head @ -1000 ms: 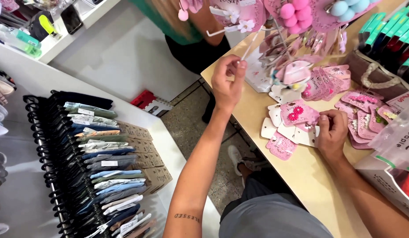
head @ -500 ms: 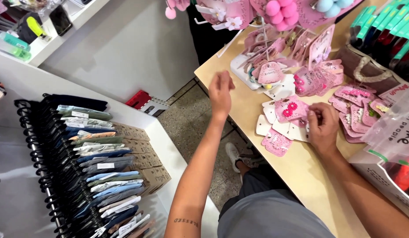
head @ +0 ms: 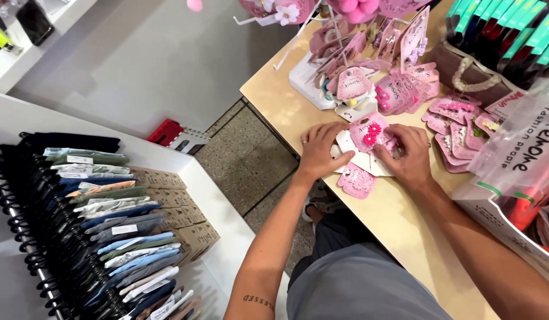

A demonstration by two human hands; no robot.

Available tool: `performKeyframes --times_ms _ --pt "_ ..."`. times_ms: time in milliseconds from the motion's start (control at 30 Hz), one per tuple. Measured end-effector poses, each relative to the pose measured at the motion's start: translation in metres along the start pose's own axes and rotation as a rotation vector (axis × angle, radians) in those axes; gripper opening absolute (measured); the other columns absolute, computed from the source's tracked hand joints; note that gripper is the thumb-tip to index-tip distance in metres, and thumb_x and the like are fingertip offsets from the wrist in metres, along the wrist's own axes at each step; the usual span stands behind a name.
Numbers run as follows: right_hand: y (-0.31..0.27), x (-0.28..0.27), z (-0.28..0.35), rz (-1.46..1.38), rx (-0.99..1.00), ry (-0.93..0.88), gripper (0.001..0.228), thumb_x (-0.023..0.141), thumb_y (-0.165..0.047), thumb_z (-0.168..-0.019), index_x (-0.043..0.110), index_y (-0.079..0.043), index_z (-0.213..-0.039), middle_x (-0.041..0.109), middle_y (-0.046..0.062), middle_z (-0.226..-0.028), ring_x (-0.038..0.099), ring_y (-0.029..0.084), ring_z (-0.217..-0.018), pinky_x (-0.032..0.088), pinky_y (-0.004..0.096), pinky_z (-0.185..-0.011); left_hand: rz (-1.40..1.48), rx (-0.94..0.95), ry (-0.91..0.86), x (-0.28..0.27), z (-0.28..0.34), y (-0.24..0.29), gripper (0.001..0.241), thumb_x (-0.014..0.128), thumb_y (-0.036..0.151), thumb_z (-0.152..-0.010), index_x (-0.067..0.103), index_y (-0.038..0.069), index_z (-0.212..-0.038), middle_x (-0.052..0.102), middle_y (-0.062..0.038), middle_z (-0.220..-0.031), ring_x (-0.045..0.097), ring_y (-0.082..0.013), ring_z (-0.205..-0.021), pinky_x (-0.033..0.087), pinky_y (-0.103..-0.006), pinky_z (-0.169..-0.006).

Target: Arranging hair accessory cards in an organized grid on a display counter.

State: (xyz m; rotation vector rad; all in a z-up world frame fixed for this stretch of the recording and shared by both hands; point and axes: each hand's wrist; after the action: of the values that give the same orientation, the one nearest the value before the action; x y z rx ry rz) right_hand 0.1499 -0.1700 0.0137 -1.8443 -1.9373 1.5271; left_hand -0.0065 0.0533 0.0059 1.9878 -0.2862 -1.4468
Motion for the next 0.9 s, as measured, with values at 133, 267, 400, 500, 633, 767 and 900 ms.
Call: performKeyframes --times_ms 133,267,400,500,633,767,900 --pt "-0.003 -0.003 -0.002 -0.031 -0.02 0.041 0.044 0.095 -0.033 -0.098 0.078 -0.011 -0.131 0.075 0.012 -0.129 0.065 0.036 -0.117 0.049 0.047 -0.108 0.0 0.032 0.026 0.009 0.0 -0.006 0.079 0.078 0.067 -0.087 0.055 0.041 -0.158 0.059 0.012 -0.159 0.052 -0.0209 -0.142 0.033 -0.0511 -0.114" --pt "0.0 -0.008 0.0 -0.044 -0.051 0.082 0.036 0.092 -0.027 -0.101 0.078 -0.008 -0.129 0.074 0.015 -0.127 0.065 0.039 -0.113 0.05 0.049 -0.105 -0.054 0.06 0.065 0.011 0.0 -0.001 0.077 0.078 0.066 -0.089 0.057 0.038 -0.157 0.06 0.007 -0.157 0.053 -0.023 -0.141 0.034 -0.0517 -0.113" --pt "-0.001 -0.01 0.002 -0.04 -0.053 0.107 0.032 0.086 -0.026 -0.106 0.078 -0.008 -0.132 0.074 0.015 -0.131 0.065 0.039 -0.116 0.049 0.051 -0.106 -0.019 0.037 0.038 -0.003 0.003 0.008 0.077 0.076 0.069 -0.091 0.054 0.037 -0.158 0.054 0.005 -0.163 0.049 -0.0249 -0.145 0.033 -0.0518 -0.115" --pt "0.013 -0.004 0.009 -0.029 -0.043 0.122 0.023 0.079 -0.022 -0.112 0.08 -0.009 -0.131 0.076 0.012 -0.13 0.065 0.037 -0.118 0.047 0.049 -0.107 -0.069 0.07 0.033 0.002 0.001 0.002 0.082 0.077 0.072 -0.088 0.053 0.039 -0.159 0.052 0.007 -0.164 0.048 -0.0238 -0.146 0.031 -0.0514 -0.116" --pt "0.014 -0.003 0.009 -0.032 -0.039 0.144 0.021 0.075 -0.019 -0.116 0.079 -0.008 -0.133 0.076 0.013 -0.131 0.065 0.037 -0.118 0.046 0.049 -0.108 -0.099 0.085 0.028 0.007 0.003 -0.005 0.084 0.079 0.071 -0.085 0.053 0.04 -0.159 0.054 0.007 -0.162 0.048 -0.0226 -0.145 0.032 -0.05 -0.114" --pt "0.002 -0.007 0.005 -0.113 0.03 0.233 0.017 0.08 -0.013 -0.114 0.081 -0.004 -0.128 0.078 0.014 -0.126 0.067 0.033 -0.107 0.051 0.044 -0.098 -0.128 0.099 0.091 0.014 0.002 -0.007 0.081 0.079 0.069 -0.083 0.057 0.04 -0.155 0.058 0.009 -0.157 0.05 -0.0224 -0.142 0.034 -0.0493 -0.114" --pt "-0.023 -0.006 0.004 -0.307 0.207 0.357 0.015 0.078 -0.001 -0.114 0.079 0.004 -0.127 0.075 0.022 -0.12 0.067 0.026 -0.099 0.059 0.039 -0.082 -0.156 0.123 0.14 0.013 0.001 -0.004 0.078 0.077 0.071 -0.082 0.061 0.039 -0.151 0.059 0.009 -0.155 0.051 -0.0222 -0.14 0.036 -0.0489 -0.115"
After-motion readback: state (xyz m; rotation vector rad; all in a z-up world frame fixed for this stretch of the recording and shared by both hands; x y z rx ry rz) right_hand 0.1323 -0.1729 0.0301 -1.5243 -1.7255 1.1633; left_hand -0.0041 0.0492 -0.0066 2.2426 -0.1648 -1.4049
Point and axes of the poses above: each hand's wrist, its own z-axis away from the middle knuckle, its own x-axis out of the palm, y = z × x
